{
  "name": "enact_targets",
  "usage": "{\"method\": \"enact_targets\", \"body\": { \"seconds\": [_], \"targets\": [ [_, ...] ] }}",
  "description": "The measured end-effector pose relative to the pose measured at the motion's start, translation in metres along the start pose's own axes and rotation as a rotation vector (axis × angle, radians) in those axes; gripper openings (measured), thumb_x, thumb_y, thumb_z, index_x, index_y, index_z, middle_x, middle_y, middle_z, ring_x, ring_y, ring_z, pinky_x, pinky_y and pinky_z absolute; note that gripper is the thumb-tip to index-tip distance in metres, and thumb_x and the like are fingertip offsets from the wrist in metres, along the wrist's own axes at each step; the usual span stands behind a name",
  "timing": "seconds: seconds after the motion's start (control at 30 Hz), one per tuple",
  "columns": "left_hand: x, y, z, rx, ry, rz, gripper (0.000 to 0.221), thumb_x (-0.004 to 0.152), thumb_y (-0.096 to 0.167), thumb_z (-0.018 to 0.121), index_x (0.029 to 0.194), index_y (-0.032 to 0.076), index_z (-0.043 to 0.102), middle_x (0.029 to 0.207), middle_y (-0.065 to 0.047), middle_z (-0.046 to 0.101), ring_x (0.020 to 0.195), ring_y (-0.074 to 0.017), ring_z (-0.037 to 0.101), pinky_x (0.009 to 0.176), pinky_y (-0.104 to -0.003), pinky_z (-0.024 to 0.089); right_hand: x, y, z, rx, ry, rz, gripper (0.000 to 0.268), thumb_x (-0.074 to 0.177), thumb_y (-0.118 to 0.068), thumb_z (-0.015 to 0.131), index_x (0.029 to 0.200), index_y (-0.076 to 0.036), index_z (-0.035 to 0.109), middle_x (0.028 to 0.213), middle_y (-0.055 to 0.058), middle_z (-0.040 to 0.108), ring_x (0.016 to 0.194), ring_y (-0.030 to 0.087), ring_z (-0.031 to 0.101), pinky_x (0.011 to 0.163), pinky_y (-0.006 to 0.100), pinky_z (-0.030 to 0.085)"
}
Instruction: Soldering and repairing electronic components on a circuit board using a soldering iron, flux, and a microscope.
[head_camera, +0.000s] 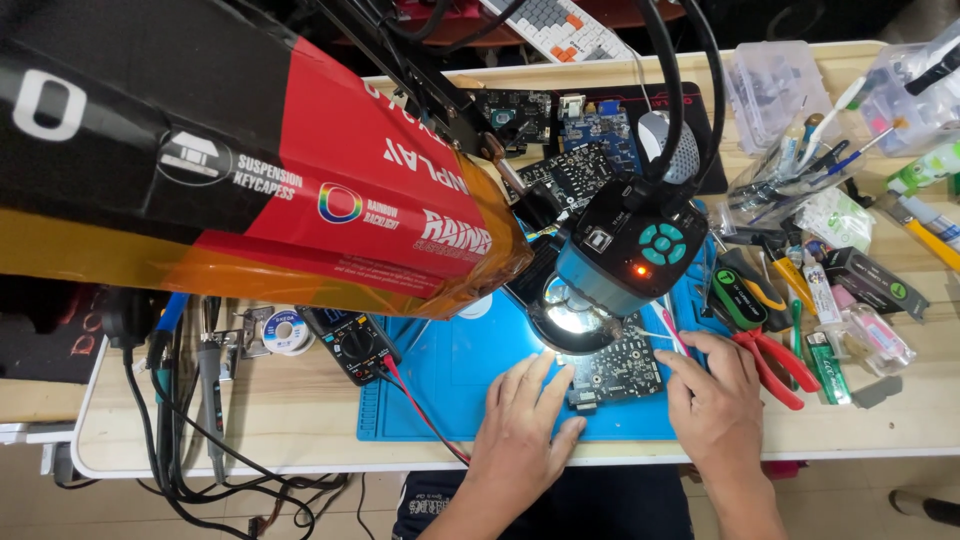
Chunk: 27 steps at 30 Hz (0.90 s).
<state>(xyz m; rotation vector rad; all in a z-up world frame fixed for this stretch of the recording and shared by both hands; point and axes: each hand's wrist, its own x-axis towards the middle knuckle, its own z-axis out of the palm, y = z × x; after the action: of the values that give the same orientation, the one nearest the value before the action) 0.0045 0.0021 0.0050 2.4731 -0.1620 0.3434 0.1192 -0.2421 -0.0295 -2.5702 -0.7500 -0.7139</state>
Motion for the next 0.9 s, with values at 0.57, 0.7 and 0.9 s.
{"method": "enact_targets", "body": {
  "seconds": [0.57,0.7,0.9],
  "targets": [
    [0.001,-0.004,0.006,0.059,0.084,0.059,0.057,0.099,0.028,0.081,0.147,0.003,0.064,0.153,-0.023,0.062,0.143,-0.0433,0.056,0.112,-0.056,0.045,0.010,-0.006,-0.008,0.041,0.046,-0.052,0.030,0.103,0.011,0.072,0.126,-0.006,0.083,0.127,0.012,0.072,0.116,0.035,0.070,0.101,0.051,0.057],
    [-0.003,-0.008,0.017,0.081,0.098,0.068,0.056,0.099,0.032,0.081,0.147,0.006,0.066,0.154,-0.022,0.063,0.142,-0.0419,0.058,0.113,-0.055,0.046,0.010,-0.006,-0.011,0.023,0.036,-0.043,0.026,0.106,0.008,0.069,0.127,-0.001,0.081,0.129,0.015,0.071,0.117,0.036,0.069,0.100,0.052,0.056],
    [-0.004,-0.008,0.019,0.087,0.055,0.031,0.057,0.100,0.031,0.081,0.149,0.006,0.065,0.155,-0.021,0.063,0.145,-0.0422,0.056,0.116,-0.057,0.044,0.013,-0.010,-0.016,0.016,0.068,-0.019,0.023,0.105,0.004,0.070,0.127,0.004,0.080,0.128,0.016,0.071,0.118,0.035,0.068,0.107,0.052,0.055]
  ]
}}
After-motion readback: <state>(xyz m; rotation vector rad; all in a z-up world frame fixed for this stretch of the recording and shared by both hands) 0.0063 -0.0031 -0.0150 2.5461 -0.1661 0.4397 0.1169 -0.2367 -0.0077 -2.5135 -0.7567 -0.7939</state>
